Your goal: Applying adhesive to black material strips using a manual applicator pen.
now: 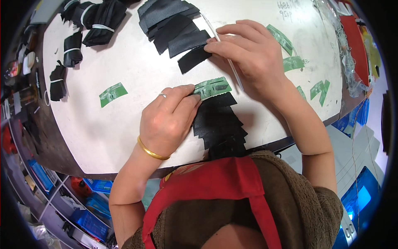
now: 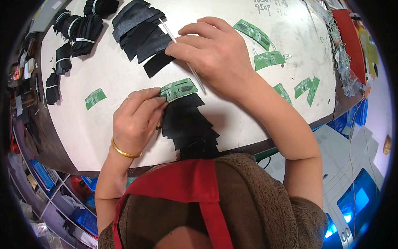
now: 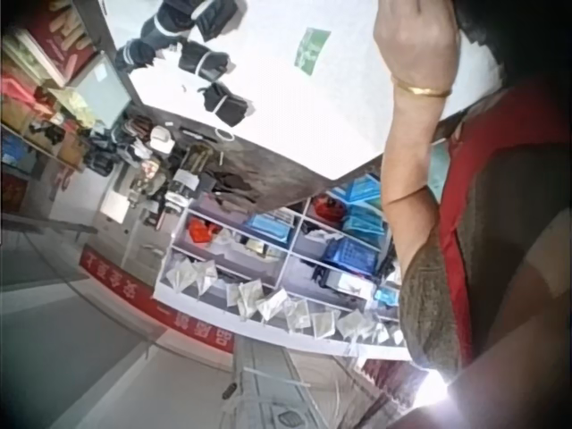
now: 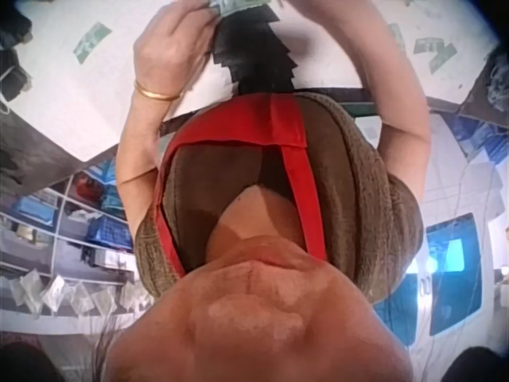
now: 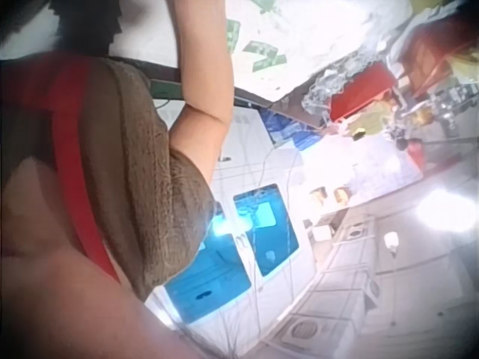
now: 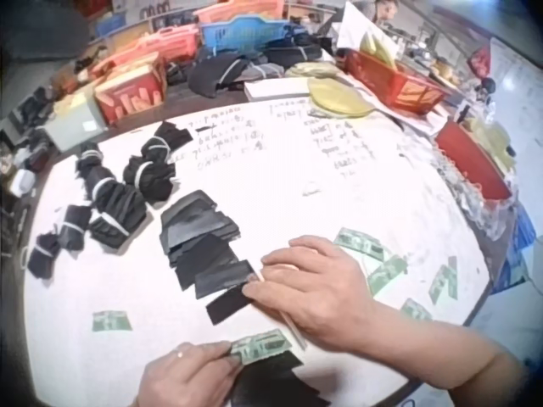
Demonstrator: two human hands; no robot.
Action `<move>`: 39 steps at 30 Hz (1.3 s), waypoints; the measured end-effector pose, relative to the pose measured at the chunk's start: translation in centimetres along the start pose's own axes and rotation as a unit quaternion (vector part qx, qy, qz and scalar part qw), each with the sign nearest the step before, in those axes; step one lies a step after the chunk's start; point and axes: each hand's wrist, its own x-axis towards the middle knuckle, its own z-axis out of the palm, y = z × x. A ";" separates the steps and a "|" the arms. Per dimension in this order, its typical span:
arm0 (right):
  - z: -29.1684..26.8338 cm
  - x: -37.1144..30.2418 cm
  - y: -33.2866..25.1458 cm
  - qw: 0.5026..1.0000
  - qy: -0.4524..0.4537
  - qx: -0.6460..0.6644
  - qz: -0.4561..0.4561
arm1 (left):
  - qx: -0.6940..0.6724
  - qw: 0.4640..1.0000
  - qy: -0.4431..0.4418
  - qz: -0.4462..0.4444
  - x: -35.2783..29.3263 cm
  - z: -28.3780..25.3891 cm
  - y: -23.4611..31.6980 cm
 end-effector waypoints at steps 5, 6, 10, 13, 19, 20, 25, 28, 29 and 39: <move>0.4 -0.1 -0.2 0.997 0.024 -0.051 -0.054 | 0.002 1.000 0.009 0.005 -0.1 0.2 -0.1; 0.4 -0.1 -0.2 0.996 0.031 -0.066 -0.055 | 0.001 1.000 0.009 0.005 -0.1 0.3 -0.1; 0.2 0.0 -0.1 0.995 0.042 -0.078 -0.047 | 0.001 1.000 0.010 0.009 -0.2 0.3 -0.2; -0.3 0.4 -0.4 1.000 0.008 0.000 0.011 | -0.002 1.000 0.013 0.011 -0.2 0.3 -0.3; -2.1 0.2 -0.4 0.922 -0.150 0.295 0.201 | 0.006 1.000 -0.003 0.026 -0.3 0.0 -0.2; -2.2 0.1 -0.6 0.922 -0.150 0.294 0.203 | 0.006 0.999 -0.015 0.029 -0.2 -0.2 -0.1; -3.0 -0.3 -2.0 0.979 -0.060 0.132 0.144 | -0.015 0.999 0.012 0.031 0.3 -0.5 0.1; -3.7 -0.8 -2.3 0.955 -0.019 0.178 0.235 | -0.019 0.999 0.050 -0.010 0.9 -0.6 0.1; -3.7 -1.0 -2.8 0.919 -0.025 0.253 0.300 | -0.014 0.997 0.054 -0.044 1.1 -0.5 0.1; -3.0 -1.9 -3.7 0.778 0.006 0.441 0.447 | 0.010 0.998 0.052 -0.034 1.0 0.9 -0.7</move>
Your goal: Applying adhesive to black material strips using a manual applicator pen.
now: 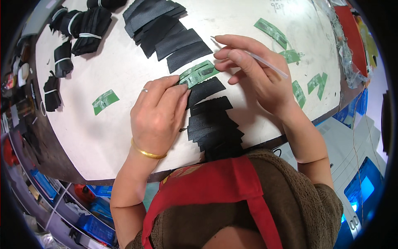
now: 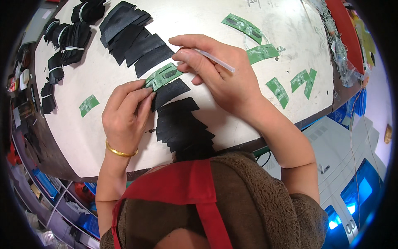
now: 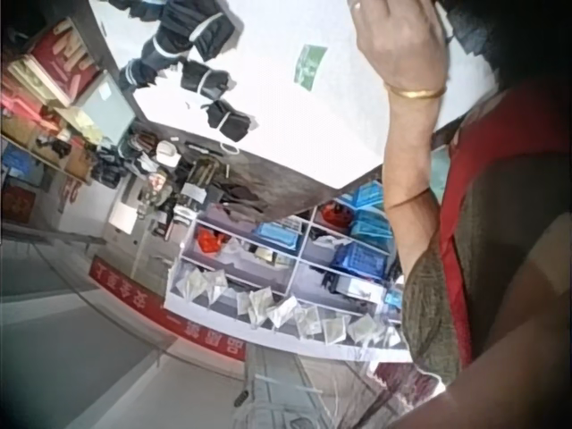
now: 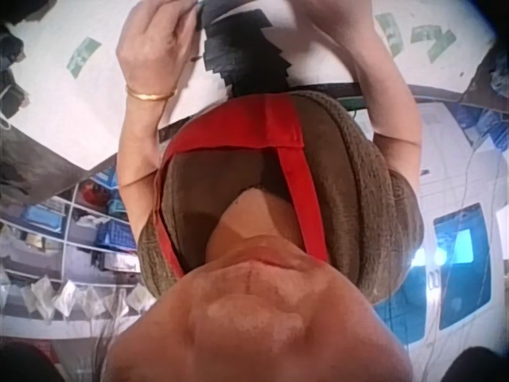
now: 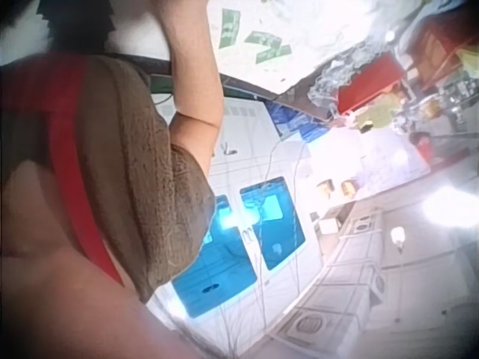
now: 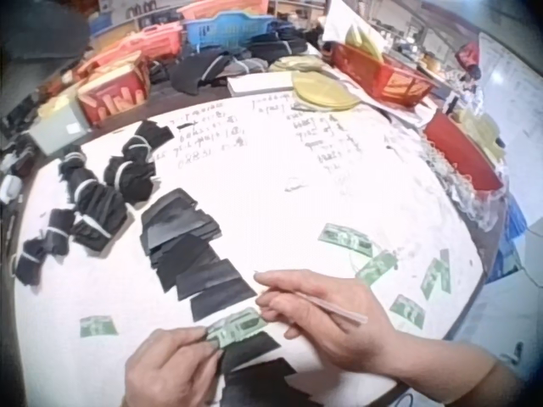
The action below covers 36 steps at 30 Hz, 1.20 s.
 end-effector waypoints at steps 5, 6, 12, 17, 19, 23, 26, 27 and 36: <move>-0.2 0.4 0.0 0.999 -0.028 -0.030 0.008 | -0.011 1.000 0.002 0.006 0.2 0.0 -0.1; -0.5 0.7 0.3 0.991 -0.039 -0.098 -0.082 | -0.009 1.000 0.003 0.003 0.2 0.1 -0.1; 2.3 2.2 0.0 0.918 -0.127 -0.287 -0.242 | -0.014 1.000 0.023 0.012 0.1 0.3 -0.2; 1.5 2.4 0.0 0.885 -0.032 -0.364 -0.289 | -0.007 1.000 0.026 0.004 0.1 0.4 0.1; 1.0 2.0 -0.6 0.868 -0.026 -0.404 -0.289 | -0.004 1.000 0.022 -0.001 0.2 0.2 0.3; 2.1 1.5 0.0 0.915 -0.048 -0.275 -0.292 | 0.000 0.999 0.033 0.028 0.1 0.6 -0.2; 2.0 1.3 -0.2 0.873 -0.087 -0.361 -0.317 | 0.003 1.000 0.021 0.011 0.1 0.4 0.0; 1.8 1.2 0.0 0.873 -0.088 -0.361 -0.317 | 0.003 1.000 0.021 0.010 0.1 0.3 0.2; 1.4 1.0 0.4 0.891 -0.032 -0.336 -0.304 | 0.006 1.000 -0.008 -0.002 0.4 -0.2 0.3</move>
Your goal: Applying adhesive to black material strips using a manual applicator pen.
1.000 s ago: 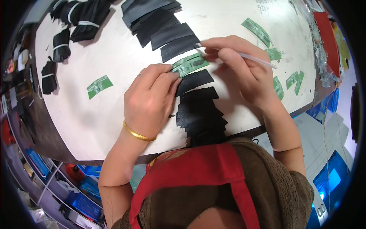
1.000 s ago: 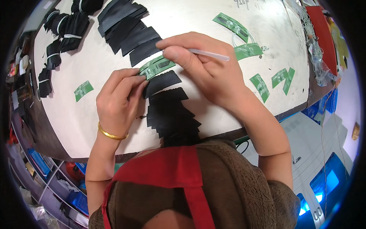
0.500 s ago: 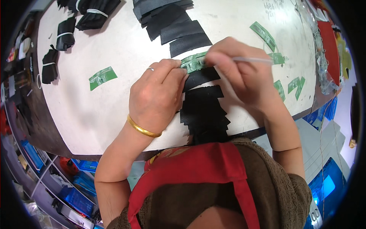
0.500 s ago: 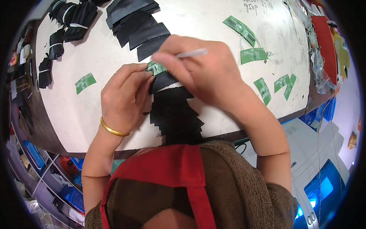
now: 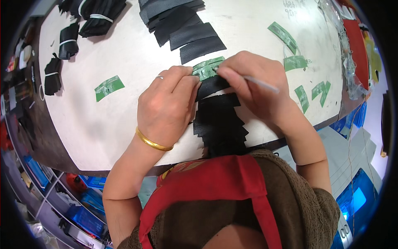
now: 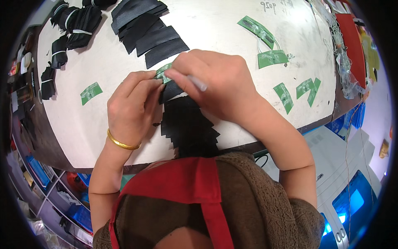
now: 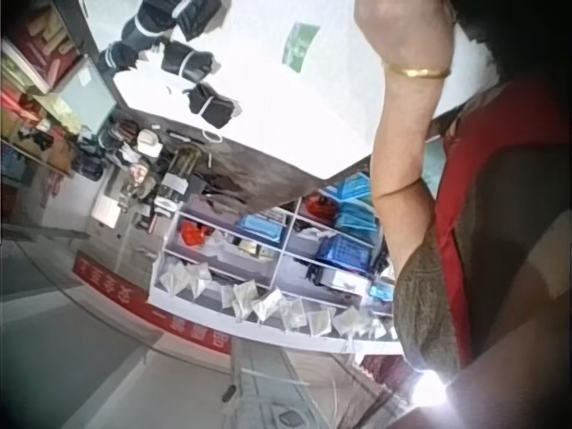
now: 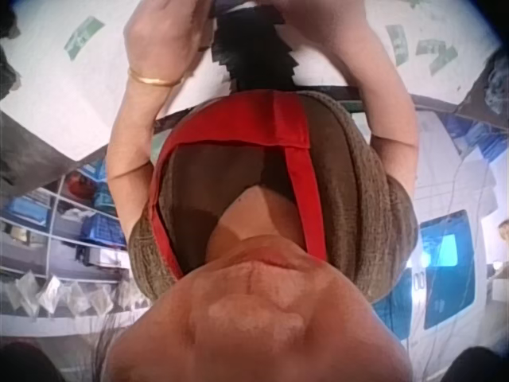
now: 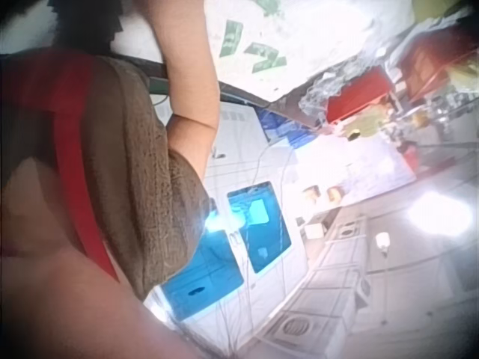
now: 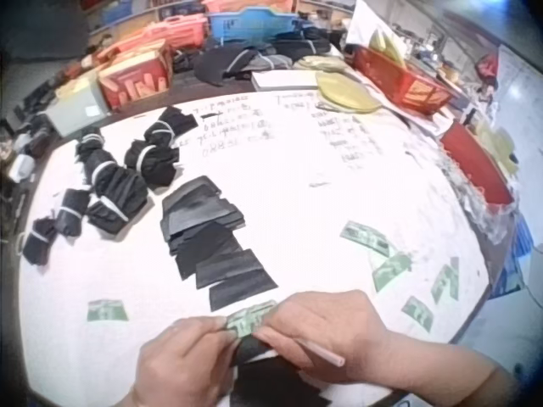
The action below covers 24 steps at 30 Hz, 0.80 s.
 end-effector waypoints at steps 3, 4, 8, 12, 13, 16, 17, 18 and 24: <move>-1.1 0.1 -0.3 0.999 -0.035 -0.032 -0.024 | 0.000 1.000 0.005 0.005 0.0 -0.1 -0.1; -1.6 0.2 -0.1 0.992 -0.043 0.088 0.086 | -0.005 1.000 -0.004 0.004 0.0 -0.2 -0.1; -1.2 1.1 1.3 0.946 0.074 0.262 0.176 | -0.072 0.995 -0.063 0.020 -0.4 -0.9 -0.1; -0.7 1.7 2.2 0.961 -0.050 0.231 0.142 | -0.078 0.993 -0.078 0.029 -0.3 -1.6 -0.1; -0.8 1.6 2.0 0.961 -0.049 0.232 0.142 | -0.079 0.993 -0.081 0.029 -0.3 -1.8 0.0; -1.2 0.7 2.0 0.901 -0.005 0.367 0.233 | -0.080 0.995 -0.063 0.001 -0.3 -1.9 0.4; -1.2 0.6 1.9 0.900 -0.005 0.367 0.234 | -0.080 0.996 -0.042 -0.027 -0.3 -1.8 0.6; -1.4 0.8 1.7 0.903 0.035 0.352 0.244 | -0.081 0.995 -0.043 -0.026 -0.1 -1.6 0.6; -1.2 0.2 1.7 0.900 0.052 0.331 0.280 | -0.014 1.000 0.006 -0.025 0.4 0.0 -0.3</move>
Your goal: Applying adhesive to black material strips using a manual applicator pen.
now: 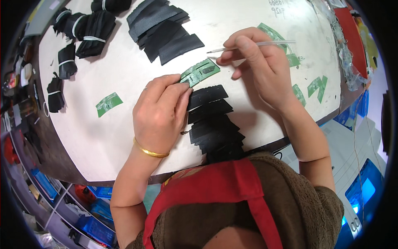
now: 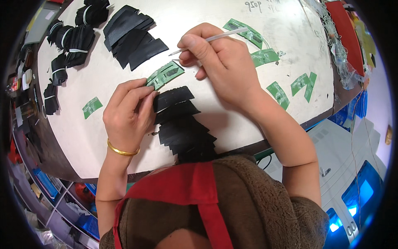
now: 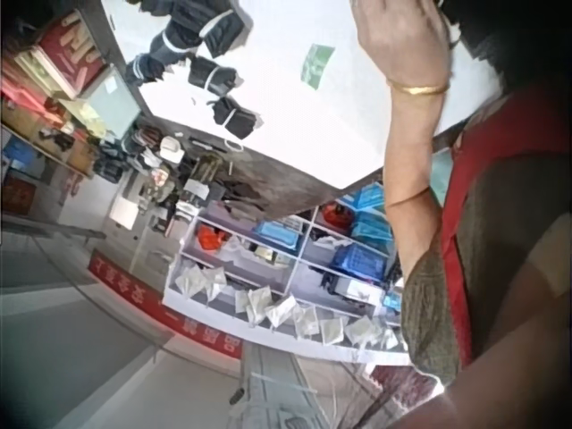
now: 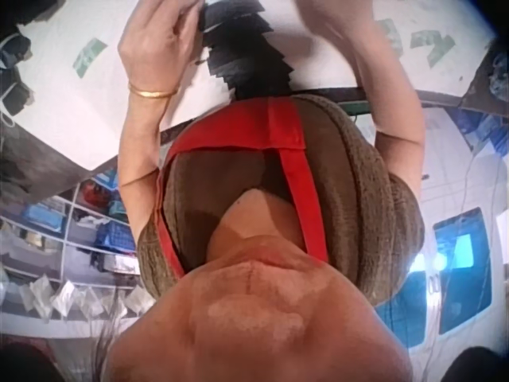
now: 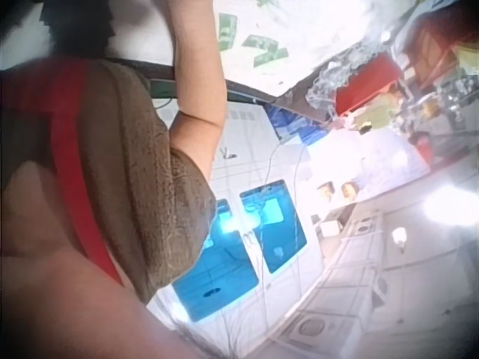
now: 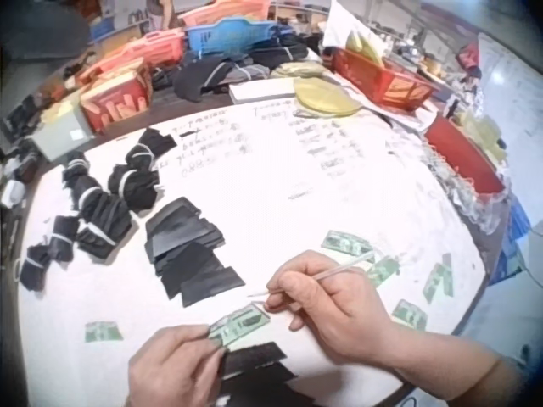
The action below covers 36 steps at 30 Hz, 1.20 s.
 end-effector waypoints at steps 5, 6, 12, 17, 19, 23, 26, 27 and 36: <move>0.2 -0.1 0.1 1.000 0.002 -0.004 -0.002 | 0.027 0.999 0.026 0.026 0.0 0.6 -0.2; 0.1 -0.1 0.1 1.000 -0.001 -0.011 0.007 | 0.028 0.999 0.026 0.026 0.0 0.7 -0.2; 0.1 0.8 0.8 0.953 -0.039 -0.189 -0.231 | 0.025 0.999 0.026 0.035 0.1 0.8 -0.2; 2.5 1.2 -0.3 0.921 -0.133 -0.299 -0.212 | 0.019 0.999 0.028 0.018 -0.1 0.8 -0.1; 2.5 1.5 0.0 0.895 -0.120 -0.327 -0.279 | 0.017 0.999 0.036 0.024 -0.1 1.0 -0.3; 1.1 1.3 -0.8 0.890 -0.057 -0.388 -0.232 | 0.017 0.999 0.027 0.018 0.0 0.8 0.0; 1.8 0.5 0.1 0.922 -0.062 -0.282 -0.257 | 0.018 0.999 0.027 0.023 0.0 0.8 0.1; 2.0 0.5 0.1 0.922 -0.062 -0.282 -0.258 | 0.019 0.999 0.028 0.023 0.0 0.8 -0.1; 1.1 0.0 -0.4 0.934 -0.052 -0.291 -0.202 | 0.021 1.000 0.015 0.015 0.1 0.7 0.3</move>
